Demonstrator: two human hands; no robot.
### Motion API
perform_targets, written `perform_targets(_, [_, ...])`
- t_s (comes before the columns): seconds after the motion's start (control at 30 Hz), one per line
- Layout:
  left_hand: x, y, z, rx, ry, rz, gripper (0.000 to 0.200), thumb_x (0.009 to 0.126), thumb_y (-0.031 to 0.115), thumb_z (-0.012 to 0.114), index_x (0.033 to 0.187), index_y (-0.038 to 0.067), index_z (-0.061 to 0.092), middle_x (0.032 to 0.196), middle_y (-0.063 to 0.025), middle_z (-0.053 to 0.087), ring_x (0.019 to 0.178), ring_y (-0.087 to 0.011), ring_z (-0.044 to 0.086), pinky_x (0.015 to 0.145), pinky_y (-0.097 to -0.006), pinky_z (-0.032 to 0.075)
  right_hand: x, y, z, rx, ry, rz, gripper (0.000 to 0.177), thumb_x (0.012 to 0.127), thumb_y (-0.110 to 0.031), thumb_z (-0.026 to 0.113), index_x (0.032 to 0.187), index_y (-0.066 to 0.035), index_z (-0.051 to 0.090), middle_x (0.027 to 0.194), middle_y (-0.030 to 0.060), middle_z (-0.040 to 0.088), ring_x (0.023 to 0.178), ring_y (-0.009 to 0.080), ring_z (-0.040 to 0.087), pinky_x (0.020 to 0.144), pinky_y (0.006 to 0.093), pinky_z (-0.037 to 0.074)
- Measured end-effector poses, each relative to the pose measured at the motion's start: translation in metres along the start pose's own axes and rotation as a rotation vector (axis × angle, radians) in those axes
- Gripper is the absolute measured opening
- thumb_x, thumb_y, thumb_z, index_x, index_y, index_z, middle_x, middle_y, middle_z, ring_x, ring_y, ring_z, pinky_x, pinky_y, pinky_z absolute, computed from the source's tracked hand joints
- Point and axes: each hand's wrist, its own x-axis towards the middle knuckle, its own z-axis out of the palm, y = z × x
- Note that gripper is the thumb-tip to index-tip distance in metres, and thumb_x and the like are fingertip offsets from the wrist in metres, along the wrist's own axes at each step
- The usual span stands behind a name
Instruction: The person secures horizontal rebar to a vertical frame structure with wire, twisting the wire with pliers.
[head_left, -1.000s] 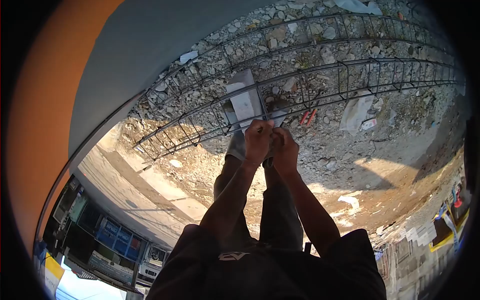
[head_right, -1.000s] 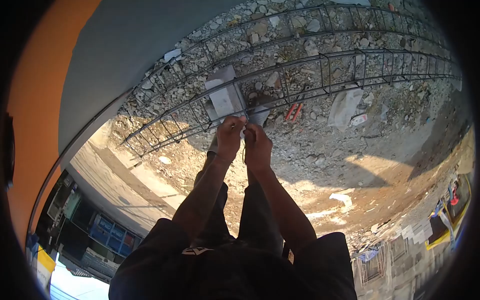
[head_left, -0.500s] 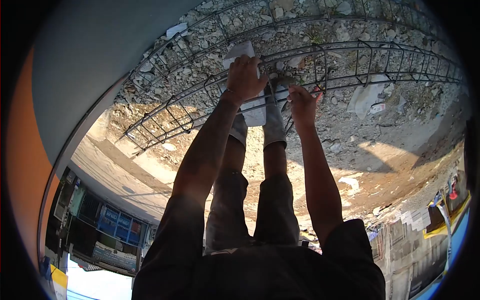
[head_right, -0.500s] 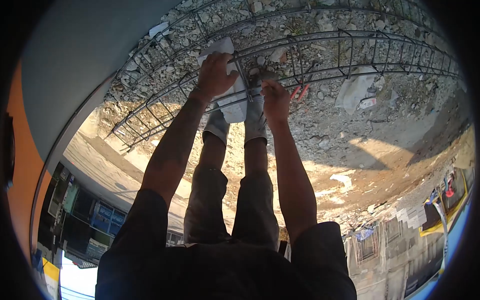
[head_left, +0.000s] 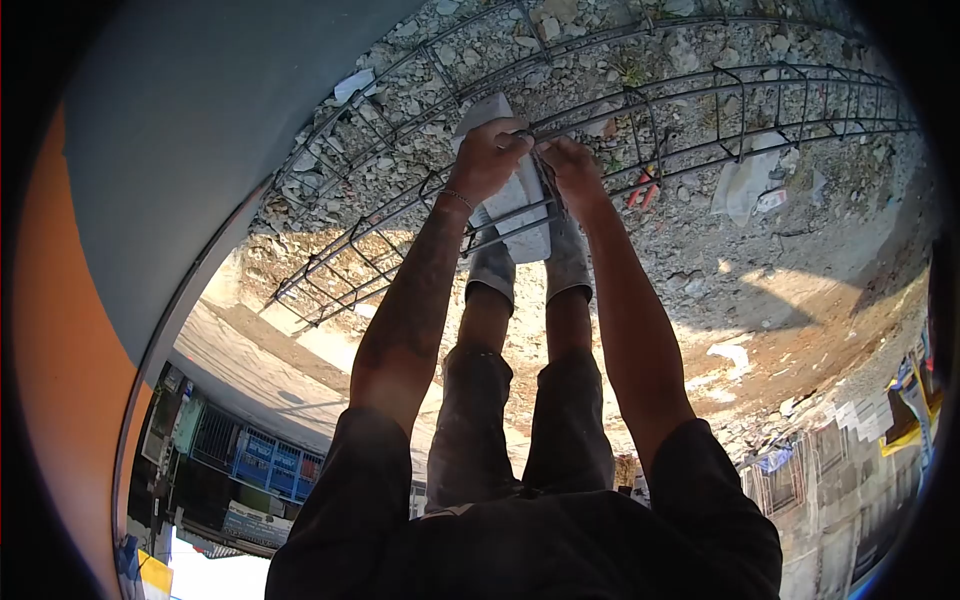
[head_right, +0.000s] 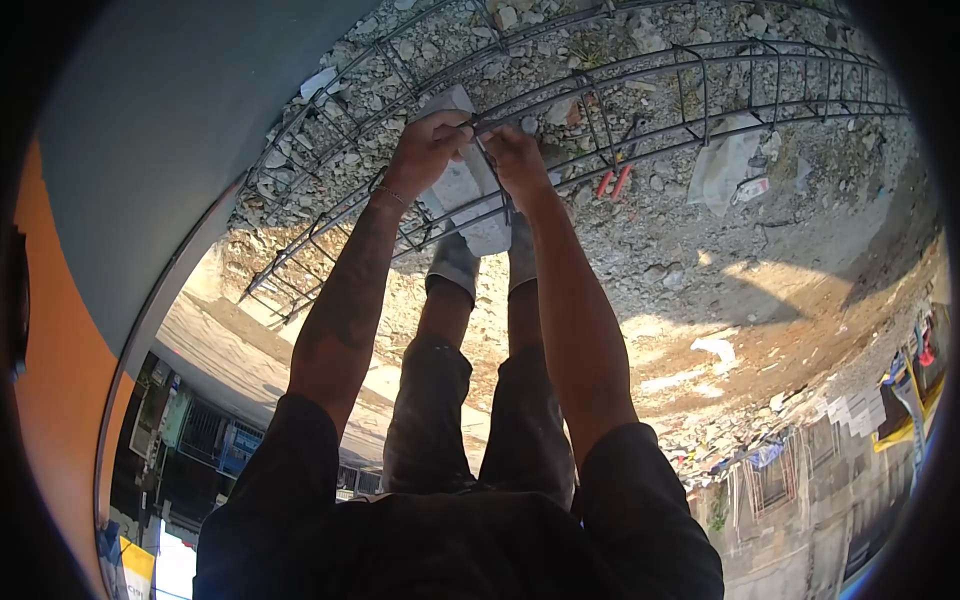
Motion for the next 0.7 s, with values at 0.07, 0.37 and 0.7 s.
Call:
perform_targets(0.07, [0.000,0.007,0.002,-0.005,-0.020,-0.022,0.026,0.082,0.016,0.061,0.101,-0.002,0.061,0.082,-0.0105,0.066,0.066,-0.0129,0.061,0.058,-0.0246,0.048,0.005,0.004,0.000,0.048,-0.049,0.007,0.016,0.089,-0.021,0.055,0.085,-0.006,0.057,0.070,-0.0052,0.049,0.062,0.0035,0.041,0.057,0.0208,0.034])
perform_targets(0.37, [-0.009,0.000,0.017,-0.063,0.192,0.116,0.014,0.083,0.011,0.061,0.089,-0.001,0.065,0.083,-0.0089,0.065,0.064,-0.0123,0.060,0.058,-0.0251,0.048,-0.021,-0.014,0.001,-0.536,0.073,-0.194,0.031,0.087,-0.026,0.055,0.103,0.001,0.059,0.079,0.0133,0.059,0.078,0.0272,0.059,0.075,0.0356,0.044])
perform_targets(0.7, [-0.023,0.007,0.013,0.215,0.249,0.449,0.017,0.081,0.004,0.060,0.096,0.001,0.065,0.094,-0.0093,0.063,0.083,-0.0153,0.061,0.069,-0.0281,0.048,-0.029,-0.006,0.025,-0.874,0.317,-0.469,0.028,0.083,-0.019,0.057,0.103,-0.001,0.062,0.099,0.0191,0.061,0.090,0.0351,0.059,0.077,0.0395,0.047])
